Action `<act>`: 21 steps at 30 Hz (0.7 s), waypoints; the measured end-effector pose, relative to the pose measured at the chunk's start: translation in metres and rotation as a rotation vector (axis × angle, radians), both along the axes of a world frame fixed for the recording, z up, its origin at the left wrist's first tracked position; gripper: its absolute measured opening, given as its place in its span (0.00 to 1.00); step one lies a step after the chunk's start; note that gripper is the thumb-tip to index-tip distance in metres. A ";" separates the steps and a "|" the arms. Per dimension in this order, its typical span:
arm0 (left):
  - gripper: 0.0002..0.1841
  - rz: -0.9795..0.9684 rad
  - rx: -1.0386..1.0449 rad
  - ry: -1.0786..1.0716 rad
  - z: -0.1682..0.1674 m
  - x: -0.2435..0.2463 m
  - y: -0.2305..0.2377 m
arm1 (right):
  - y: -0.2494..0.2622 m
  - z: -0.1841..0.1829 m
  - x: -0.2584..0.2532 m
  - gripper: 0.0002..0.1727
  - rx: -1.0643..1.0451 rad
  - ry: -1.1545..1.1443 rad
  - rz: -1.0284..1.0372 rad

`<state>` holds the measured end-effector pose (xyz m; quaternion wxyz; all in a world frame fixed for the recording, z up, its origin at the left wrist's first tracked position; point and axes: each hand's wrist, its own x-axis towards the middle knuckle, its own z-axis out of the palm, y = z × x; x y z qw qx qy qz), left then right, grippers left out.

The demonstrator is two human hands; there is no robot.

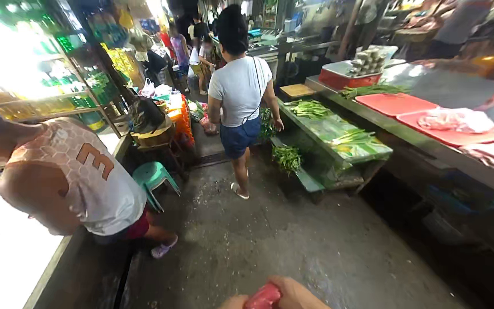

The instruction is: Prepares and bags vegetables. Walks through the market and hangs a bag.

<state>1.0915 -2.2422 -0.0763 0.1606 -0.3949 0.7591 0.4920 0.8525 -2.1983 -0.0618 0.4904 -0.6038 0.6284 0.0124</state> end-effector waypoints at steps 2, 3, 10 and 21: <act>0.29 0.070 -0.061 0.070 0.017 -0.022 -0.066 | -0.054 0.012 -0.025 0.28 -0.102 -0.090 -0.155; 0.27 0.098 -0.083 0.112 0.028 -0.034 -0.098 | -0.079 0.019 -0.034 0.28 -0.143 -0.142 -0.229; 0.31 0.518 -0.078 0.886 0.050 -0.111 -0.288 | -0.235 0.032 -0.033 0.42 -0.221 -0.660 -0.654; 0.51 0.964 0.099 1.118 0.041 -0.206 -0.529 | -0.562 0.025 -0.139 0.75 -0.187 -0.710 -0.167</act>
